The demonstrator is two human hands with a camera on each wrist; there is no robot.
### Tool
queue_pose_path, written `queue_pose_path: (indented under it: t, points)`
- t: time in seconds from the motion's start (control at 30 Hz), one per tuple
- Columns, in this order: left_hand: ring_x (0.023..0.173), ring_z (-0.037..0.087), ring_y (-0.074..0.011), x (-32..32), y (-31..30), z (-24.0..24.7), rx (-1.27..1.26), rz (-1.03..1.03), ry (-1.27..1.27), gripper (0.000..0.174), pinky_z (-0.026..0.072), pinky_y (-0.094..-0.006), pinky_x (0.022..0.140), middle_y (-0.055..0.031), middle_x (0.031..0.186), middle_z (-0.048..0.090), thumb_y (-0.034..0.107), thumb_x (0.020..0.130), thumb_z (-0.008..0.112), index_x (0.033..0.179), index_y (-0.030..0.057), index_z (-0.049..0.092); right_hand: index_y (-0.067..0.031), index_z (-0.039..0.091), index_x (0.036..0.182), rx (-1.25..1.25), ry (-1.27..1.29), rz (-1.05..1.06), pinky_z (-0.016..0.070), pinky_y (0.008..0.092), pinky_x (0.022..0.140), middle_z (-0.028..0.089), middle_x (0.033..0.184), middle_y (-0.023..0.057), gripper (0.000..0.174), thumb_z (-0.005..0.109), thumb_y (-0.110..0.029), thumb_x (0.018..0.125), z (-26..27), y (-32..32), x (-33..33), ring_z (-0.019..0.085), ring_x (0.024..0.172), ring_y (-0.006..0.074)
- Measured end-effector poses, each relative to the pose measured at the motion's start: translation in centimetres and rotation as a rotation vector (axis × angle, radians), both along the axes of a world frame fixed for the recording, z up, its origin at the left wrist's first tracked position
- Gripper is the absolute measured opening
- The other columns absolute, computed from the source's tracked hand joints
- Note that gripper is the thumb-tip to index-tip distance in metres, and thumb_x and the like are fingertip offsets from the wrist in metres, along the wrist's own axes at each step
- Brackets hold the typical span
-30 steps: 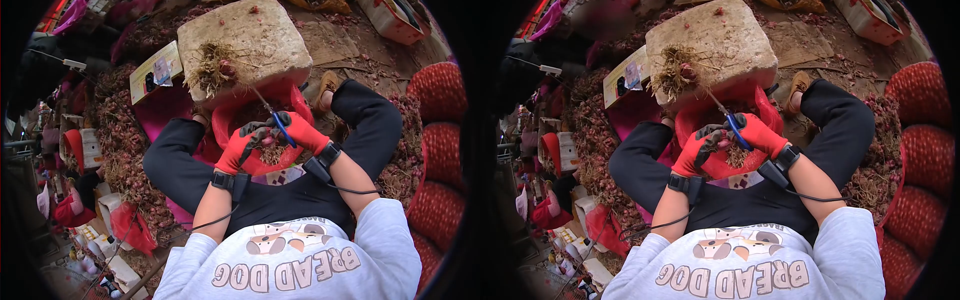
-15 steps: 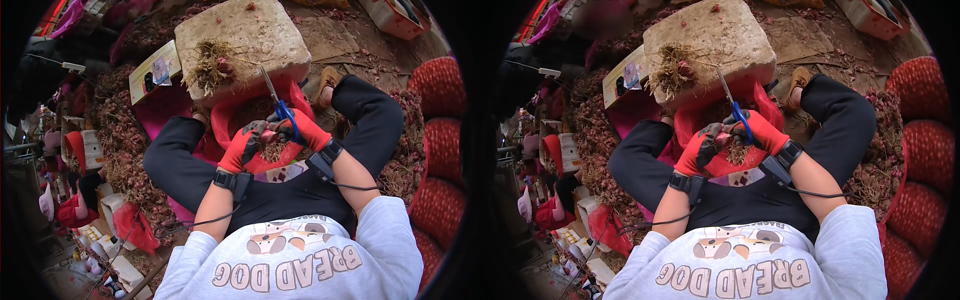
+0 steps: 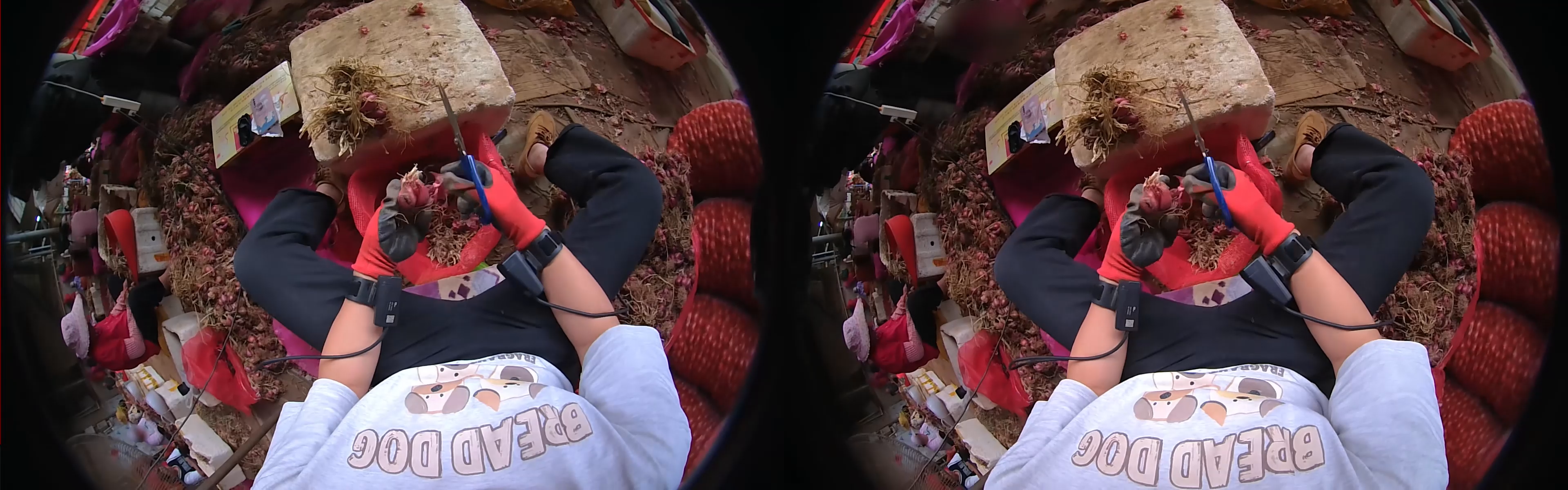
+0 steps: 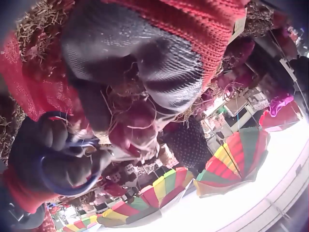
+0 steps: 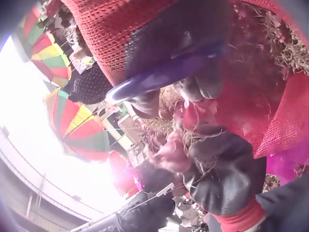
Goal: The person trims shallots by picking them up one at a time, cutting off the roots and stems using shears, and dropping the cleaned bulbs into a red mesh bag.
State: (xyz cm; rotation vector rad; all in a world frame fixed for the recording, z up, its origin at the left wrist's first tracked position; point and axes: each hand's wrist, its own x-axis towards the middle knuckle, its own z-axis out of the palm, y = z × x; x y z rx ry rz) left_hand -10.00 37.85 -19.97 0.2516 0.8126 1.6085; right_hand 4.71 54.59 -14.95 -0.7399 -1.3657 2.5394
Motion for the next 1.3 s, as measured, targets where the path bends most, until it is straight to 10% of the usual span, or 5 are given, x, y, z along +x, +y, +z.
queue_pose_path:
  t: [0.3,0.43,0.73,0.87,1.3]
  points:
    - [0.103,0.055,-0.0166,3.3,1.1,0.6,0.015,0.045,-0.290,0.037,0.0426,-0.0293,0.093,-0.0050,0.119,0.054,0.034,0.100,0.037,0.121,0.0065,0.050,-0.0015,0.058,0.103,0.251,0.057,-0.054,0.0503,0.0269,0.074,0.063,0.089,0.0060,0.027,0.069,-0.008,0.079,0.6,-2.4,-0.7,0.061,0.082,0.0131]
    - [0.097,0.055,-0.0133,3.1,1.9,1.8,-0.086,0.019,1.086,0.027,0.0466,-0.0262,0.087,-0.0025,0.105,0.053,0.026,0.099,0.045,0.116,0.0058,0.050,0.0005,0.059,0.097,-0.017,0.009,-0.050,0.0518,0.0272,0.062,0.063,0.082,0.0082,0.020,0.063,-0.004,0.078,-2.2,-0.7,0.0,0.062,0.069,0.0147]
    - [0.091,0.052,-0.0121,3.6,2.1,2.8,0.034,0.010,-0.187,0.030,0.0433,-0.0258,0.083,-0.0016,0.101,0.053,0.029,0.100,0.042,0.109,0.0017,0.051,-0.0005,0.060,0.096,-0.206,0.179,-0.092,0.0494,0.0246,0.058,0.063,0.083,0.0072,0.018,0.064,-0.007,0.079,-1.6,-0.6,-0.2,0.061,0.067,0.0135]
    - [0.094,0.054,-0.0120,2.0,1.3,1.5,-0.065,-0.045,1.040,0.026,0.0449,-0.0248,0.083,-0.0029,0.104,0.054,0.021,0.098,0.047,0.115,0.0015,0.051,-0.0022,0.060,0.100,0.038,0.041,-0.055,0.0504,0.0270,0.068,0.064,0.087,0.0062,0.025,0.069,-0.010,0.078,-1.7,-0.2,-0.1,0.061,0.076,0.0142]
    - [0.104,0.053,-0.0142,3.6,2.1,2.6,-0.096,0.192,0.846,0.047,0.0442,-0.0277,0.091,-0.0054,0.114,0.055,-0.012,0.075,0.059,0.120,0.0002,0.051,-0.0021,0.060,0.103,0.243,0.034,-0.210,0.0491,0.0257,0.070,0.065,0.089,0.0043,0.024,0.065,-0.011,0.081,-0.7,-1.1,0.0,0.061,0.079,0.0109]
